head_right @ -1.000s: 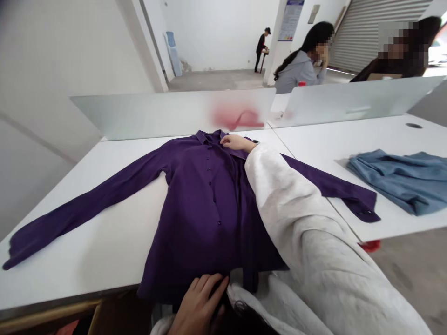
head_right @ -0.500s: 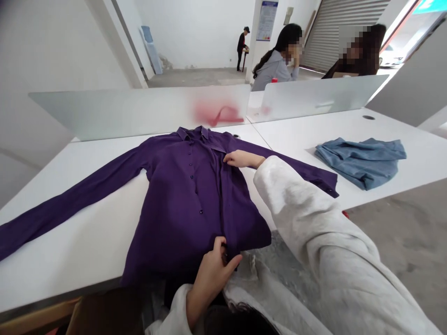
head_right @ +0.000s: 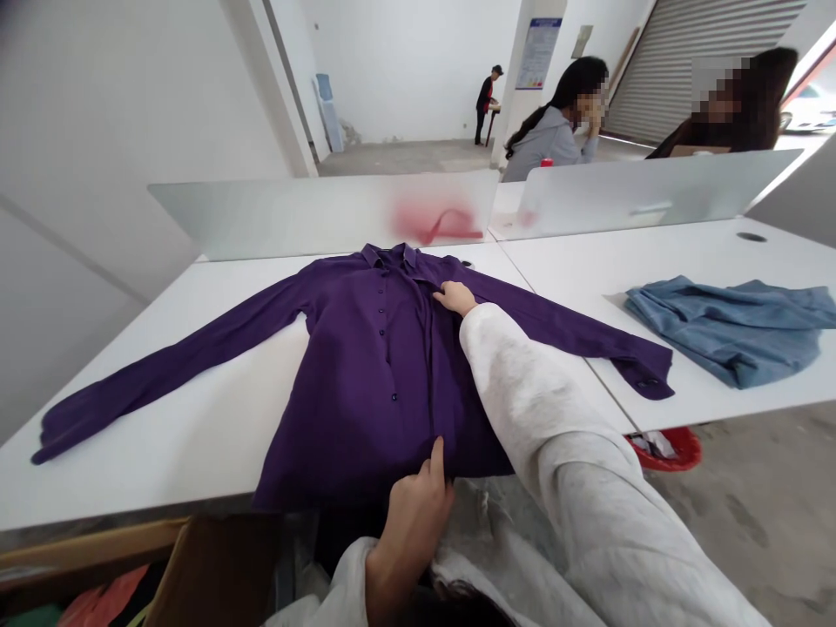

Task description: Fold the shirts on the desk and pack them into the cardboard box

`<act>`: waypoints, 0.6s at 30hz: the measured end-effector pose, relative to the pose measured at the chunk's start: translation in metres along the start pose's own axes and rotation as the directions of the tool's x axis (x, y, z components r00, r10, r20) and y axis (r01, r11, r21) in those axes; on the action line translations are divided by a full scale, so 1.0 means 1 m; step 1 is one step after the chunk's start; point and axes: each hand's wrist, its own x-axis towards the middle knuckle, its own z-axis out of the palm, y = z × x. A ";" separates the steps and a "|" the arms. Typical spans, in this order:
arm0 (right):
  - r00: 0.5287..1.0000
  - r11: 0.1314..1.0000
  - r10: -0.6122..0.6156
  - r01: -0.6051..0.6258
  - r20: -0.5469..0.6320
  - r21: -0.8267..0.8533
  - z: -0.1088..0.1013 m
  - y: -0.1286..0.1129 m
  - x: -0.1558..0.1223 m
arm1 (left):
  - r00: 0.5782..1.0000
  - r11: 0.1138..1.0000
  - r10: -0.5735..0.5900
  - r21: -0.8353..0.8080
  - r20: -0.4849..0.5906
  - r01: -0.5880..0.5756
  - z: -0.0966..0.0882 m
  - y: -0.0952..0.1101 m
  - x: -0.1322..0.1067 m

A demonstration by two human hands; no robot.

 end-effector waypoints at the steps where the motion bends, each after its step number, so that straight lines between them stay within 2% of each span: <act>1: 1.000 1.000 0.000 0.000 -0.005 0.009 -0.004 -0.003 0.000 | 1.000 1.000 0.010 -0.027 -0.018 -0.011 0.000 -0.002 0.000; 4: 1.000 0.999 -0.008 0.008 0.003 0.053 -0.017 -0.014 0.002 | 0.996 0.955 0.000 -0.297 -0.087 -0.026 -0.008 -0.014 -0.004; 7: 0.999 0.994 -0.025 0.022 0.022 0.105 -0.024 -0.031 0.005 | 0.993 0.790 -0.087 -0.612 -0.083 0.018 -0.022 -0.031 -0.015; 9: 0.999 0.992 -0.035 0.035 0.002 0.125 -0.023 -0.045 0.007 | 0.991 0.702 -0.096 -0.712 -0.089 0.004 -0.030 -0.041 -0.025; 10: 0.998 0.992 -0.061 0.063 -0.023 0.113 -0.020 -0.052 0.006 | 0.989 0.694 -0.079 -0.719 -0.122 -0.034 -0.032 -0.046 -0.030; 12: 0.984 0.984 -0.167 0.170 -0.058 0.056 -0.011 -0.067 0.005 | 0.966 0.771 -0.023 -0.620 -0.256 -0.146 -0.034 -0.056 -0.037; 14: 0.954 0.955 -0.298 0.298 -0.029 -0.004 0.003 -0.081 0.001 | 0.909 0.894 0.079 -0.373 -0.409 -0.246 -0.033 -0.067 -0.040; 15: 0.937 0.937 -0.348 0.348 0.008 -0.017 0.011 -0.087 -0.001 | 0.881 0.937 0.154 -0.218 -0.448 -0.274 -0.031 -0.073 -0.040; 16: 0.924 0.925 -0.379 0.380 0.045 -0.016 0.018 -0.092 -0.004 | 0.865 0.955 0.229 -0.068 -0.446 -0.288 -0.029 -0.080 -0.040; 18: 0.910 0.913 -0.404 0.407 0.090 -0.014 0.032 -0.097 -0.008 | 0.863 0.940 0.340 0.166 -0.373 -0.299 -0.023 -0.092 -0.039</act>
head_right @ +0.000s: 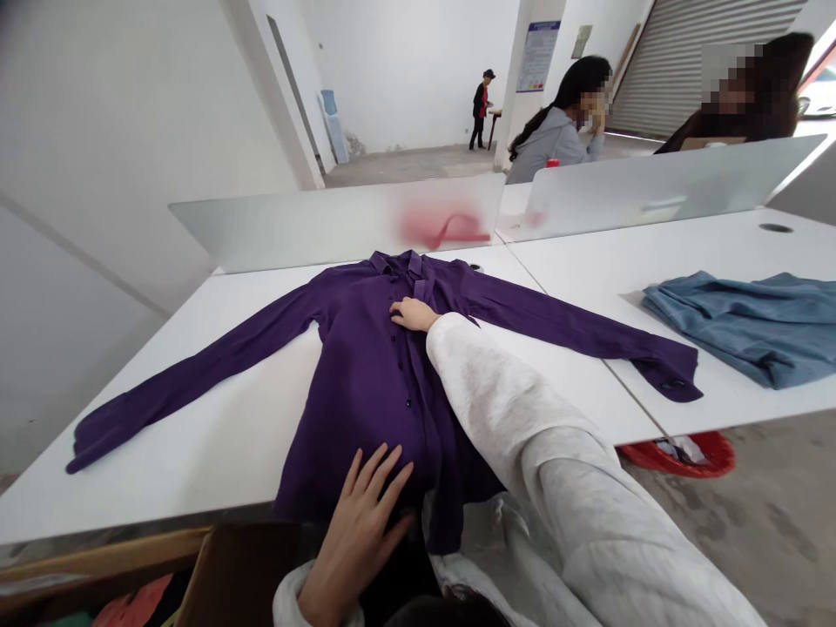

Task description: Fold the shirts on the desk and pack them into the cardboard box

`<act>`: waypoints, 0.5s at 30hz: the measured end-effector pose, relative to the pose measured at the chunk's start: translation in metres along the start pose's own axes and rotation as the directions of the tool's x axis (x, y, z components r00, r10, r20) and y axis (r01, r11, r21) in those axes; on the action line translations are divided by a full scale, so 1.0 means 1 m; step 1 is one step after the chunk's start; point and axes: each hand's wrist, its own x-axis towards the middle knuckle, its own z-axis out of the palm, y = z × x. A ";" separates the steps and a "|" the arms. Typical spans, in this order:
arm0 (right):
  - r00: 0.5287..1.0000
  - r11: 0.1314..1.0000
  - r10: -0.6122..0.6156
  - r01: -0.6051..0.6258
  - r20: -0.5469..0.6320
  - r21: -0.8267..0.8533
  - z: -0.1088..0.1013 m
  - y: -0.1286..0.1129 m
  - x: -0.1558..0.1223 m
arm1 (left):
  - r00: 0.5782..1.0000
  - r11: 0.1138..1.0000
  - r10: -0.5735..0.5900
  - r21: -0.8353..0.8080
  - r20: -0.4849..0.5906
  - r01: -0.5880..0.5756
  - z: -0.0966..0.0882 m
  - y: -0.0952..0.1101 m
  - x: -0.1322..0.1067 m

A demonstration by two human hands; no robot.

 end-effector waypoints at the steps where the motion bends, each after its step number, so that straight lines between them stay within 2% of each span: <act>1: 1.000 1.000 -0.006 0.006 0.011 -0.005 0.005 -0.002 -0.001 | 0.999 0.997 0.036 0.073 0.031 -0.038 0.003 -0.005 -0.002; 2: 1.000 1.000 -0.003 0.004 0.012 -0.010 0.010 -0.002 -0.002 | 0.997 0.990 0.062 0.126 0.041 -0.066 0.007 -0.010 -0.005; 4: 1.000 1.000 0.021 -0.021 -0.005 -0.013 0.015 -0.002 -0.005 | 0.995 0.980 0.098 0.175 -0.008 -0.095 0.012 -0.018 -0.009; 9: 0.990 0.991 0.135 -0.135 -0.046 -0.003 0.019 -0.003 -0.006 | 0.983 0.989 0.113 0.112 -0.142 -0.097 0.016 -0.024 -0.011; 15: 0.983 0.983 0.180 -0.179 -0.024 0.028 0.020 -0.006 -0.001 | 0.985 0.996 0.079 0.064 -0.156 -0.070 0.012 -0.021 -0.006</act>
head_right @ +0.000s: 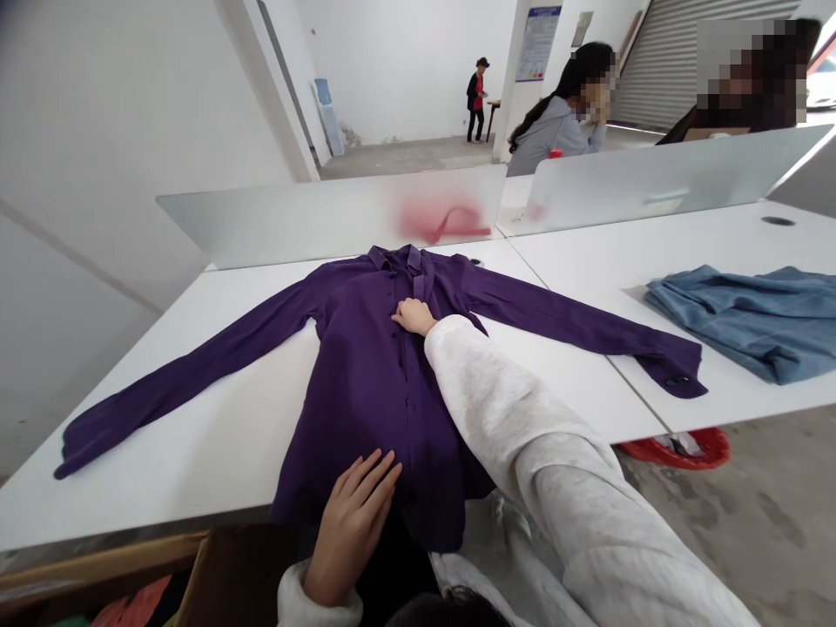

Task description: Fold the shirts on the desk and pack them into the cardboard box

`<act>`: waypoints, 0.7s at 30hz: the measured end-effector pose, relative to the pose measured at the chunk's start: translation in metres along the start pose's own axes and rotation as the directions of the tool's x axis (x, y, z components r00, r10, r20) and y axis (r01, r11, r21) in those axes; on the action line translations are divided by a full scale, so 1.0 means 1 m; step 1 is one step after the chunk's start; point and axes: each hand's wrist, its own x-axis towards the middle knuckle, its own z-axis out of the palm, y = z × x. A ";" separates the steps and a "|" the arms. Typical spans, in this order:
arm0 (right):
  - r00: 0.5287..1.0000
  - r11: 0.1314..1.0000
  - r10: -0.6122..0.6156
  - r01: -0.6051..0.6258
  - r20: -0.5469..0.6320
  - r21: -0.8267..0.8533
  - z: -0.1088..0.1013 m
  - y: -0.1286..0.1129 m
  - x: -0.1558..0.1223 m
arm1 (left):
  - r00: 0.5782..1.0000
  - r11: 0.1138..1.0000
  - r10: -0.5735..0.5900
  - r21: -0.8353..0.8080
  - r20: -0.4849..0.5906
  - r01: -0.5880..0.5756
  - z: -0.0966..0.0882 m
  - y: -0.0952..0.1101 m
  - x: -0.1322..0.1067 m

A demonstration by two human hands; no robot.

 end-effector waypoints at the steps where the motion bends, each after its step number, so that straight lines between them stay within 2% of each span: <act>1: 1.000 1.000 0.005 -0.005 -0.003 0.009 0.000 0.000 0.000 | 1.000 1.000 0.011 -0.005 0.004 -0.011 -0.001 0.000 0.001; 4: 0.999 0.999 0.037 -0.036 -0.022 0.039 0.002 -0.001 0.001 | 0.999 1.000 0.023 -0.015 -0.025 -0.023 -0.008 -0.003 0.001; 8: 0.997 0.993 0.079 -0.077 -0.025 0.089 0.004 -0.003 0.004 | 0.979 0.984 -0.149 0.076 -0.141 0.161 -0.028 -0.020 -0.008; 10: 0.996 0.989 0.089 -0.087 -0.018 0.120 0.005 -0.003 0.006 | 0.984 0.971 -0.161 0.168 -0.081 0.173 -0.040 -0.032 -0.018; 13: 0.995 0.982 0.102 -0.098 -0.018 0.164 0.005 -0.001 0.006 | 0.992 0.964 -0.100 0.255 0.071 0.079 -0.052 -0.047 -0.039; 15: 0.994 0.977 0.108 -0.102 -0.023 0.188 0.005 0.001 0.006 | 0.991 0.964 -0.089 0.261 0.100 0.060 -0.053 -0.053 -0.054; 18: 0.992 0.972 0.119 -0.110 -0.030 0.208 0.007 0.002 0.006 | 0.989 0.967 -0.140 0.220 0.037 0.129 -0.049 -0.057 -0.067; 21: 0.991 0.970 0.129 -0.119 -0.036 0.210 0.008 0.002 0.006 | 0.949 0.928 -0.301 0.199 -0.095 0.314 -0.043 -0.058 -0.070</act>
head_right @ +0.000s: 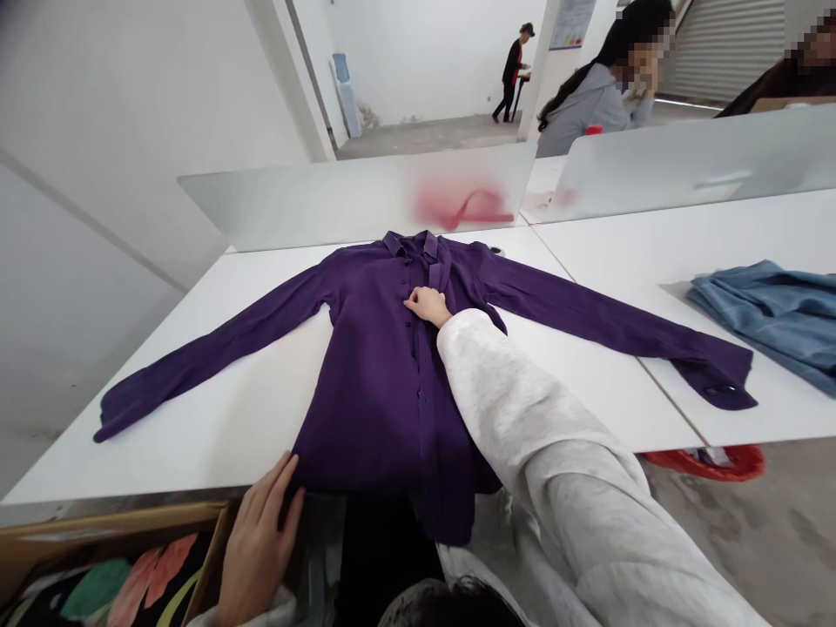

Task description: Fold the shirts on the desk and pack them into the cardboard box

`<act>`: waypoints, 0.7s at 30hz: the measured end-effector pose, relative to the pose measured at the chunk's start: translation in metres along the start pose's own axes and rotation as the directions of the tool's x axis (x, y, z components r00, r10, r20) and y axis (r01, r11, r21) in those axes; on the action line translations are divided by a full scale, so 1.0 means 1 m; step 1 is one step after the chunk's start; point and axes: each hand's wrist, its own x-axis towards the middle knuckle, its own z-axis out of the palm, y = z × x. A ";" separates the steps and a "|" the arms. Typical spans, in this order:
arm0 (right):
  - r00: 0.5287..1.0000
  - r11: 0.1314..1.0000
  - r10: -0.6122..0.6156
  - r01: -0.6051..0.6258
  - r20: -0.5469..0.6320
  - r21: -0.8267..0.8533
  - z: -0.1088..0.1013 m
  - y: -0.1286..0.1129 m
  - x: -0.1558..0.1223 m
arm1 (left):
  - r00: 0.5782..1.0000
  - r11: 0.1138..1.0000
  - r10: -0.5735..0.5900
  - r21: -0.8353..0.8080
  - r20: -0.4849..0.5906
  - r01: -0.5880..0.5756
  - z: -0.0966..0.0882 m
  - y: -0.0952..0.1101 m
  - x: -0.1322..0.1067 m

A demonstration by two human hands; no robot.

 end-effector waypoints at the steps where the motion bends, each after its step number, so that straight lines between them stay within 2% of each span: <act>1: 1.000 1.000 0.002 -0.002 -0.002 -0.001 0.000 0.000 0.000 | 0.997 0.998 -0.067 -0.014 -0.024 0.067 0.001 0.000 -0.001; 4: 1.000 1.000 0.005 -0.005 -0.003 -0.005 0.001 0.000 0.000 | 0.968 0.960 -0.247 -0.144 -0.038 0.239 0.003 0.000 -0.005; 7: 1.000 1.000 0.007 -0.007 -0.001 -0.008 0.001 0.000 0.000 | 0.910 0.863 -0.410 -0.300 0.054 0.407 0.001 0.001 -0.013; 10: 1.000 1.000 0.009 -0.009 -0.002 -0.007 0.001 0.001 0.000 | 0.816 0.720 -0.560 -0.405 0.141 0.564 0.000 0.006 -0.018; 12: 1.000 1.000 0.007 -0.007 -0.007 0.002 0.001 0.001 0.000 | 0.737 0.582 -0.645 -0.495 0.203 0.645 0.000 0.011 -0.018; 14: 1.000 1.000 0.003 -0.003 -0.013 0.014 0.001 0.002 0.001 | 0.665 0.438 -0.688 -0.563 0.292 0.701 0.002 0.014 -0.017; 16: 1.000 1.000 -0.003 0.004 -0.016 0.022 0.002 0.004 0.002 | 0.604 0.340 -0.713 -0.579 0.355 0.741 0.006 0.016 -0.015; 18: 1.000 1.000 -0.010 0.010 -0.020 0.029 0.003 0.005 0.002 | 0.561 0.292 -0.751 -0.588 0.347 0.754 0.010 0.015 -0.013; 21: 0.999 0.999 -0.015 0.016 -0.031 0.040 0.003 0.006 0.003 | 0.494 0.226 -0.825 -0.639 0.276 0.735 0.014 0.012 -0.013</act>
